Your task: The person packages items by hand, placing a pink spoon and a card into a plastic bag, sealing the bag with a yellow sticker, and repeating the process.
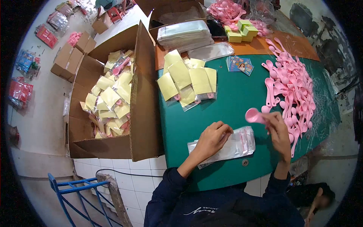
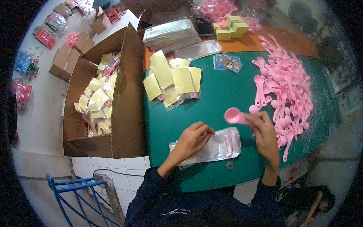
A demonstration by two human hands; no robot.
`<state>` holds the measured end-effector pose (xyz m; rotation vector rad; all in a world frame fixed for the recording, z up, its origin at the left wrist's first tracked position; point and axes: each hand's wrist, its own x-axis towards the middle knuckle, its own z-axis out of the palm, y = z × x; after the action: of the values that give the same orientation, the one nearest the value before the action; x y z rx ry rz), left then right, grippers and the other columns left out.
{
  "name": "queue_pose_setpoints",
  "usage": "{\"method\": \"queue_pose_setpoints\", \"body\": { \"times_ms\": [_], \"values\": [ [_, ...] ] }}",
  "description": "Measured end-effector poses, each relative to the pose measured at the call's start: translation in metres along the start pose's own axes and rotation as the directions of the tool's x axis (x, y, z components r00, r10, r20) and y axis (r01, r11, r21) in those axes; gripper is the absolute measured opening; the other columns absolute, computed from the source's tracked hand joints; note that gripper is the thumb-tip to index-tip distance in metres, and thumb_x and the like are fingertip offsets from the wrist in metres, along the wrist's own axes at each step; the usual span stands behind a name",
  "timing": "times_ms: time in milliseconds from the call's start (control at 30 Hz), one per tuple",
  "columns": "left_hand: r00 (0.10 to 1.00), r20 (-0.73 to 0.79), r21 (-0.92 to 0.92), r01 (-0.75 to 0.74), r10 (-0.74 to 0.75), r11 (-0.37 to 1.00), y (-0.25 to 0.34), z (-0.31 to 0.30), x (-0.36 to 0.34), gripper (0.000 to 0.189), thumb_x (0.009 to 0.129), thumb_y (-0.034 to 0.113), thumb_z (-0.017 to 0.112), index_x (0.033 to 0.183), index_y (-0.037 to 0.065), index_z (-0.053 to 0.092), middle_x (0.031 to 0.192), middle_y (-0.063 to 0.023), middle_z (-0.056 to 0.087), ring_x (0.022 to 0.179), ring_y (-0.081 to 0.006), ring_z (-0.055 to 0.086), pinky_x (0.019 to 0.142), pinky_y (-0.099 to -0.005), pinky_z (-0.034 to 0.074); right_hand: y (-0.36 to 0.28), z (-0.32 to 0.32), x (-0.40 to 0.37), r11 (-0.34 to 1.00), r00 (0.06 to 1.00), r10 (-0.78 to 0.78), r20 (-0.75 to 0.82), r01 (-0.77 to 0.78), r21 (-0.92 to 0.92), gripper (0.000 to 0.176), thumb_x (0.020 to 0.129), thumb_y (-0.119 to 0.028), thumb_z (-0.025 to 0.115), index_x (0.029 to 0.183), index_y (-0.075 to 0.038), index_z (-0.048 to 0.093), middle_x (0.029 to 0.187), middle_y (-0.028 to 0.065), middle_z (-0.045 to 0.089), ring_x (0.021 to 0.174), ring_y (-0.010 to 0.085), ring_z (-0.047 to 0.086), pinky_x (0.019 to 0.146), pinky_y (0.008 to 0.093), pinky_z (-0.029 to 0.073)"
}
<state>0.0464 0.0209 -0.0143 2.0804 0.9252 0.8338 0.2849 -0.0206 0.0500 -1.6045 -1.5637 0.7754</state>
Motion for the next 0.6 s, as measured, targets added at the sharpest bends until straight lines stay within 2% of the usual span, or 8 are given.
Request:
{"method": "queue_pose_setpoints", "body": {
  "times_ms": [67,100,167,200,267,367,433,600],
  "values": [
    [0.999,0.014,-0.081,0.035,-0.034,0.996,0.003,-0.006,0.002,0.012,0.083,0.008,0.061,0.092,0.002,0.056,0.087,-0.0087,0.062,0.078,-0.0203,0.062,0.069,-0.0314,0.050,-0.008,0.001,-0.004,0.998,0.993,-0.065,0.102,0.062,0.029,0.026,0.084,0.005,0.049,0.107,-0.003,0.059,0.088,0.0053,0.051,0.074,0.0097,0.050,0.060,0.0203,0.041],
    [0.993,0.051,-0.217,0.114,-0.106,0.969,0.002,-0.008,0.002,0.012,0.084,0.008,0.061,0.092,0.001,0.055,0.088,-0.0091,0.063,0.080,-0.0187,0.063,0.070,-0.0305,0.051,-0.009,0.002,-0.005,0.993,0.999,0.021,0.050,-0.027,0.117,0.022,0.083,0.002,0.055,0.105,-0.001,0.059,0.086,0.0024,0.054,0.072,0.0080,0.050,0.062,0.0204,0.041],
    [0.961,0.153,-0.463,0.275,-0.229,0.843,0.000,-0.012,0.002,0.012,0.086,0.008,0.060,0.094,0.001,0.054,0.091,-0.0100,0.066,0.084,-0.0157,0.064,0.073,-0.0289,0.051,-0.004,0.008,-0.004,0.987,0.988,0.075,-0.138,-0.054,0.152,0.019,0.082,0.000,0.059,0.101,0.000,0.058,0.085,0.0010,0.054,0.071,0.0066,0.050,0.062,0.0195,0.041],
    [0.954,0.169,-0.536,0.300,-0.248,0.789,-0.002,-0.013,0.001,0.014,0.086,0.009,0.061,0.094,0.001,0.053,0.090,-0.0100,0.066,0.082,-0.0146,0.064,0.073,-0.0281,0.051,-0.003,0.010,-0.003,0.983,0.968,0.104,-0.230,-0.065,0.171,0.018,0.082,-0.001,0.062,0.099,0.000,0.058,0.084,0.0002,0.055,0.070,0.0060,0.050,0.062,0.0190,0.041],
    [0.939,0.202,-0.667,0.341,-0.279,0.663,-0.005,-0.013,0.001,0.017,0.085,0.012,0.063,0.094,0.000,0.052,0.088,-0.0098,0.068,0.079,-0.0124,0.065,0.071,-0.0265,0.052,-0.007,0.014,0.000,0.974,0.958,0.115,-0.263,-0.058,0.217,0.018,0.080,-0.001,0.066,0.096,-0.001,0.057,0.083,0.0000,0.055,0.070,0.0061,0.051,0.061,0.0183,0.042],
    [0.924,0.221,-0.636,0.380,-0.313,0.672,-0.004,-0.017,0.003,0.021,0.085,0.010,0.063,0.100,0.000,0.051,0.087,-0.0102,0.068,0.081,-0.0129,0.065,0.072,-0.0256,0.052,-0.015,0.022,0.001,0.962,0.956,0.062,-0.287,0.020,0.272,0.022,0.078,0.001,0.067,0.097,0.000,0.056,0.082,0.0011,0.056,0.070,0.0070,0.053,0.061,0.0194,0.044],
    [0.911,0.225,-0.700,0.399,-0.346,0.593,0.002,-0.020,0.004,0.023,0.085,0.010,0.063,0.102,0.000,0.052,0.088,-0.0097,0.068,0.082,-0.0128,0.065,0.071,-0.0253,0.052,-0.018,0.026,0.001,0.952,0.958,0.024,-0.284,0.065,0.300,0.025,0.077,0.001,0.069,0.098,0.000,0.055,0.083,0.0018,0.056,0.072,0.0077,0.055,0.063,0.0208,0.046],
    [0.885,0.257,-0.722,0.443,-0.388,0.531,0.003,-0.021,0.005,0.032,0.084,0.008,0.064,0.112,0.001,0.051,0.090,-0.0095,0.067,0.085,-0.0126,0.064,0.071,-0.0241,0.051,-0.027,0.031,0.004,0.982,0.964,-0.036,-0.265,0.084,0.172,0.030,0.075,-0.001,0.071,0.100,0.001,0.054,0.086,0.0047,0.058,0.078,0.0103,0.059,0.068,0.0229,0.049]
  ]
}}
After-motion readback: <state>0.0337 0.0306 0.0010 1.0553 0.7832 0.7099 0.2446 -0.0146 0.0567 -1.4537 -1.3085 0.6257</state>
